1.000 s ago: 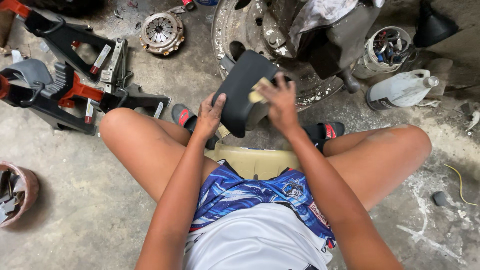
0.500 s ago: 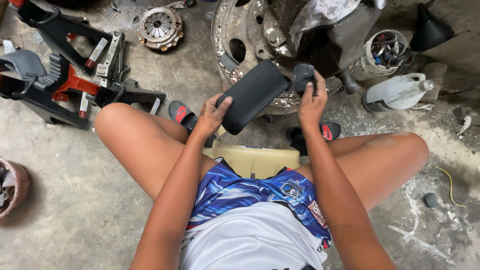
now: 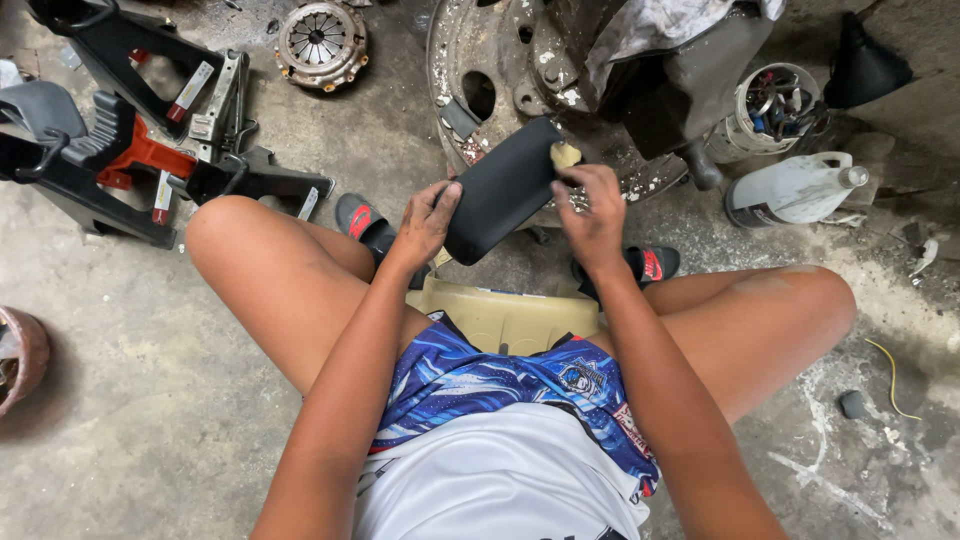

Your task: The person sits on a low stool and sands a black plastic car part using a sanding block. They repeatedly rub the surface of the part, occasionally wiping it with a cloth to remove dust, and continue sanding different areas of the same object.

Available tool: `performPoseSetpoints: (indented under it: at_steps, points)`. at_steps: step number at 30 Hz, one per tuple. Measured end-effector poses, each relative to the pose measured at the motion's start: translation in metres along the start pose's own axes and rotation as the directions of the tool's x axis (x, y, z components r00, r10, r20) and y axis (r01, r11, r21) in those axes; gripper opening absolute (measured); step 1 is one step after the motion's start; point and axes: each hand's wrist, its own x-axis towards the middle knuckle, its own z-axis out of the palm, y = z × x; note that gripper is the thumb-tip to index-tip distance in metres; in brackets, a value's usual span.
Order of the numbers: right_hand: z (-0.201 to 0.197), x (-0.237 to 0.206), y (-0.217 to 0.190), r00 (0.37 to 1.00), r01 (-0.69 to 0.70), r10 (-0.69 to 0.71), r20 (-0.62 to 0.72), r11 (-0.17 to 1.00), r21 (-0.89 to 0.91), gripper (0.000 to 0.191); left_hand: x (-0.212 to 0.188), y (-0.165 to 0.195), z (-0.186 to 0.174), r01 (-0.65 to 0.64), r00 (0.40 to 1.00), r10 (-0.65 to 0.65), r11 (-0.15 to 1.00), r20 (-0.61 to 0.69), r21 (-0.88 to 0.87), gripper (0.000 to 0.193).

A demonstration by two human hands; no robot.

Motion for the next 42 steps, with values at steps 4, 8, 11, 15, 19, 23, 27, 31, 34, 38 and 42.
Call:
performPoseSetpoints:
  at_steps: [4, 8, 11, 15, 19, 23, 27, 31, 34, 38, 42]
  points:
    - [0.01, -0.003, -0.003, 0.991, -0.066, 0.072, 0.108, 0.996, -0.061, 0.023, 0.0, 0.001, 0.0, -0.057, 0.998, 0.056, 0.998, -0.029, -0.039, 0.056]
    - [0.011, 0.004, 0.003, 0.987, 0.148, -0.13, 0.093, 0.965, -0.219, 0.023, 0.0, 0.001, -0.001, -0.038, 0.999, 0.038, 0.999, -0.012, -0.014, 0.056]
    - [0.006, 0.009, 0.008, 0.979, 0.163, -0.141, 0.148, 0.975, -0.152, 0.022, 0.001, 0.001, -0.001, -0.021, 1.0, 0.021, 1.0, -0.005, -0.007, 0.055]
    - [0.002, 0.008, 0.01, 0.99, 0.041, -0.037, 0.133, 0.999, -0.022, 0.03, 0.001, 0.001, -0.001, -0.037, 0.999, 0.037, 0.999, -0.013, 0.002, 0.054]
    - [0.002, 0.006, 0.007, 0.996, -0.055, 0.062, 0.062, 0.994, -0.095, 0.02, 0.001, 0.002, 0.0, -0.027, 1.0, 0.027, 1.0, -0.006, -0.013, 0.053]
    - [0.002, 0.007, 0.006, 0.997, -0.011, 0.015, 0.074, 0.999, -0.053, 0.022, 0.001, 0.004, -0.001, -0.003, 1.0, 0.003, 1.0, -0.014, -0.024, 0.053]
    - [0.002, 0.01, 0.01, 0.995, 0.093, -0.091, 0.036, 0.992, -0.087, 0.025, 0.0, 0.004, -0.002, 0.031, 0.999, -0.031, 0.999, -0.017, 0.009, 0.053]
    - [0.006, 0.01, 0.015, 0.976, -0.2, 0.203, -0.076, 0.979, 0.048, 0.02, -0.001, 0.003, 0.004, -0.042, 0.999, 0.043, 0.998, -0.015, 0.037, 0.053]
    - [0.015, 0.006, 0.011, 0.992, -0.062, 0.06, -0.108, 0.998, -0.019, 0.023, -0.003, 0.001, 0.012, -0.042, 0.999, 0.041, 0.999, 0.006, 0.021, 0.053]
    - [0.03, -0.005, -0.012, 0.996, 0.09, -0.09, 0.0, 0.995, -0.037, 0.031, -0.003, -0.004, 0.028, -0.028, 0.999, 0.028, 0.999, 0.021, 0.022, 0.052]
    - [0.036, -0.018, -0.037, 0.943, 0.268, -0.273, 0.189, 0.962, 0.051, 0.036, -0.002, -0.013, 0.032, -0.095, 0.989, 0.092, 0.995, -0.117, -0.015, 0.054]
